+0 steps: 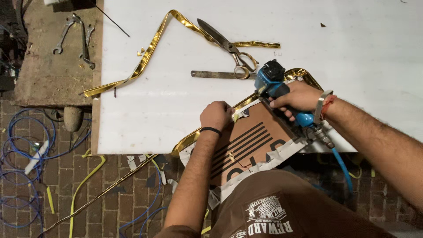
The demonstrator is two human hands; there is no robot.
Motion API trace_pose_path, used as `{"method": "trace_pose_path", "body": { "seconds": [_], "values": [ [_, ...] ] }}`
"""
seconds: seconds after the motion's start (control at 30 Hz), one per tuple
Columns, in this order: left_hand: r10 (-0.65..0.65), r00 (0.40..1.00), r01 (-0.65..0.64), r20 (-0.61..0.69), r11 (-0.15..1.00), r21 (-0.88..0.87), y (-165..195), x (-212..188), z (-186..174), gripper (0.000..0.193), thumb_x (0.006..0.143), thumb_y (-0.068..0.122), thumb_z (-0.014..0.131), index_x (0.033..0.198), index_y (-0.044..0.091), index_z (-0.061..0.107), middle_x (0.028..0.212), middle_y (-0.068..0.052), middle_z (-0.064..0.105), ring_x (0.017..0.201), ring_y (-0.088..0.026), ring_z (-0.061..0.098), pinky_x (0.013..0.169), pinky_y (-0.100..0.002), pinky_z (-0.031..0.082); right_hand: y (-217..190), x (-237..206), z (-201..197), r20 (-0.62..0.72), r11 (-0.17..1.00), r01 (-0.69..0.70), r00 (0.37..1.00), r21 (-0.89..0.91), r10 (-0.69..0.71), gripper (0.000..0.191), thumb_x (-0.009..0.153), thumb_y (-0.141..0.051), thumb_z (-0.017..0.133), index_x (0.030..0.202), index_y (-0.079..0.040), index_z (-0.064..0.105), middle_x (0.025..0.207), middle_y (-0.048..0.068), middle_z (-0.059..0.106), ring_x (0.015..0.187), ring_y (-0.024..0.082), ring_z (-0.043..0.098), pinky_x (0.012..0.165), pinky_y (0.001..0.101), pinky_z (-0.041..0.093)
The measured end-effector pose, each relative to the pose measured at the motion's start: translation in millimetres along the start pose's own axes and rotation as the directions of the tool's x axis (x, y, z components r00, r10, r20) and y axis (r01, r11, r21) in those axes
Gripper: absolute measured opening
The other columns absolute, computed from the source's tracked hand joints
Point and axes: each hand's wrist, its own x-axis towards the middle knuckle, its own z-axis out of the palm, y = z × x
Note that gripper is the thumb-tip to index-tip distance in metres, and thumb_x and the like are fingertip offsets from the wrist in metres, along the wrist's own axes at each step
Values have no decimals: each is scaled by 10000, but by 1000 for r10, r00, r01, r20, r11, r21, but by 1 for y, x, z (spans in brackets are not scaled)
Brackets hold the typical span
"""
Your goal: The person staples gold gimp trim around the edges of a rectangular cushion base using a pneumatic staple gun, then trims excess with shears. They briefly place a tufted cushion cover on the base, then continue attaching gimp to another cushion base.
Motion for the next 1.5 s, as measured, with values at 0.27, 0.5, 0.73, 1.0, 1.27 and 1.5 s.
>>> {"method": "trace_pose_path", "body": {
  "seconds": [0.27,0.5,0.73,1.0,1.27,1.5],
  "values": [
    [-1,1000,1,21,1000,-3,-7,-4,-4,240,914,392,695,972,182,795,944,-76,769,912,-296,716,790,-445,564,-8,-9,24,2,996,15,1000,-83,-15,105,878,-70,707,967,-14,700,645,33,595,501,126,576,470,322,516],
    [16,1000,-16,-10,1000,-27,-22,-11,-5,225,923,376,698,999,190,799,953,-75,774,918,-290,723,806,-435,569,-13,-17,48,81,995,68,995,-75,-62,135,899,-118,710,934,6,671,637,21,577,495,123,569,468,315,512],
    [-31,995,33,93,999,-23,-59,-15,-18,294,917,451,664,1029,212,794,982,-82,770,926,-302,725,835,-439,563,-16,-15,55,84,998,26,996,-52,-22,86,898,-106,683,918,-23,686,627,31,587,489,112,555,474,301,507],
    [-184,975,158,-123,968,-195,-99,-66,-33,324,917,460,643,1000,184,791,927,-77,782,898,-305,740,789,-435,574,25,-13,51,60,993,103,993,-63,-99,270,910,-201,749,955,38,632,640,40,601,489,130,582,489,300,523],
    [-185,972,138,-145,948,-286,-8,-18,4,250,869,395,694,976,212,827,943,-71,788,919,-282,736,843,-400,560,56,-17,8,-150,992,48,987,-115,-65,204,894,-181,728,1042,-109,609,657,21,614,523,129,569,511,318,522],
    [24,981,-75,-191,962,-264,-16,-11,10,252,872,371,711,990,179,823,934,-105,763,872,-285,729,790,-407,573,70,-14,-18,-126,996,78,989,44,-72,214,904,-155,741,924,15,613,653,48,590,519,151,566,493,347,507]
  ]
}}
